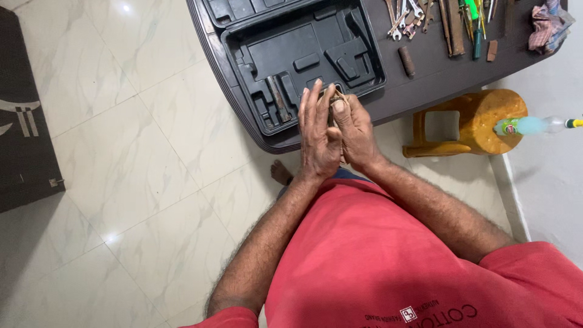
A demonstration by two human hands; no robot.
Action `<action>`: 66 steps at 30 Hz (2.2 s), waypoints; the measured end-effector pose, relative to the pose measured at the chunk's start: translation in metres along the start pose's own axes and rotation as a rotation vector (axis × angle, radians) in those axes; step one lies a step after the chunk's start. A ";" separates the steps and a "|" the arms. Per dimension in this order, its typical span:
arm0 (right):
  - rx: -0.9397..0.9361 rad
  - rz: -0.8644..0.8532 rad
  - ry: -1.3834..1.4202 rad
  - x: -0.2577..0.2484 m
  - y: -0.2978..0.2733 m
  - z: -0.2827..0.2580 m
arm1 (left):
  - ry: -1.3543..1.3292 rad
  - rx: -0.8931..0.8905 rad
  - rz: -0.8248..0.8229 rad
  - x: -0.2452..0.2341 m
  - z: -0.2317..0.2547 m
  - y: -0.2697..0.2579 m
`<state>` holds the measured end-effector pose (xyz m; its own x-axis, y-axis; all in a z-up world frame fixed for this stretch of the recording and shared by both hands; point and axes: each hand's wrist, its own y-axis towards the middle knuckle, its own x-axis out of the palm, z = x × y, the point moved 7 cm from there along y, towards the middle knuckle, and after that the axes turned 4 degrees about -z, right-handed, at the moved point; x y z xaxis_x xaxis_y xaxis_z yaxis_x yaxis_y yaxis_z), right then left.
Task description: The person opens a toolbox, picks up metal tools from a table, wipes them with a cloth, and places them into the toolbox. The person repeats this process for several tools, including a wrench.
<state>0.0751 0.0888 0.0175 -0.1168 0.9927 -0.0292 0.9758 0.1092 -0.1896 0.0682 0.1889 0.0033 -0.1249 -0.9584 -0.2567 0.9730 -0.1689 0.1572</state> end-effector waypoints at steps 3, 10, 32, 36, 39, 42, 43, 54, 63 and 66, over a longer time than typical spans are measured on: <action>0.009 -0.018 -0.079 -0.008 0.004 0.002 | 0.107 0.044 0.061 -0.003 0.010 0.003; 0.289 0.035 0.214 0.005 0.013 0.011 | 0.101 0.050 0.036 -0.014 0.014 0.009; 0.275 -0.066 0.022 -0.005 -0.006 0.052 | -0.053 -0.022 -0.056 -0.024 -0.020 -0.016; 0.400 -0.155 0.203 0.007 -0.010 0.074 | -0.110 -0.200 -0.137 -0.024 -0.038 -0.028; 0.455 -0.186 0.134 0.008 -0.012 0.081 | -0.133 -0.335 -0.181 -0.025 -0.058 -0.037; 0.471 -0.185 0.040 0.003 -0.013 0.081 | -0.138 -0.478 -0.177 -0.030 -0.084 -0.041; 0.466 -0.168 0.018 0.001 -0.012 0.079 | -0.137 -0.527 -0.165 -0.033 -0.094 -0.041; 0.429 -0.046 0.048 -0.020 -0.022 0.065 | 0.256 -0.388 0.056 -0.096 -0.130 0.026; 0.402 -0.057 0.025 -0.022 -0.032 0.064 | 0.539 -0.339 -0.070 -0.082 -0.151 0.045; 0.410 -0.056 -0.022 -0.026 -0.033 0.064 | 0.760 -0.310 -0.141 -0.077 -0.153 0.048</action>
<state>0.0341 0.0561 -0.0380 -0.1755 0.9841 -0.0277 0.8138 0.1292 -0.5665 0.1544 0.2895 -0.1153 -0.1926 -0.4980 -0.8455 0.9813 -0.0979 -0.1658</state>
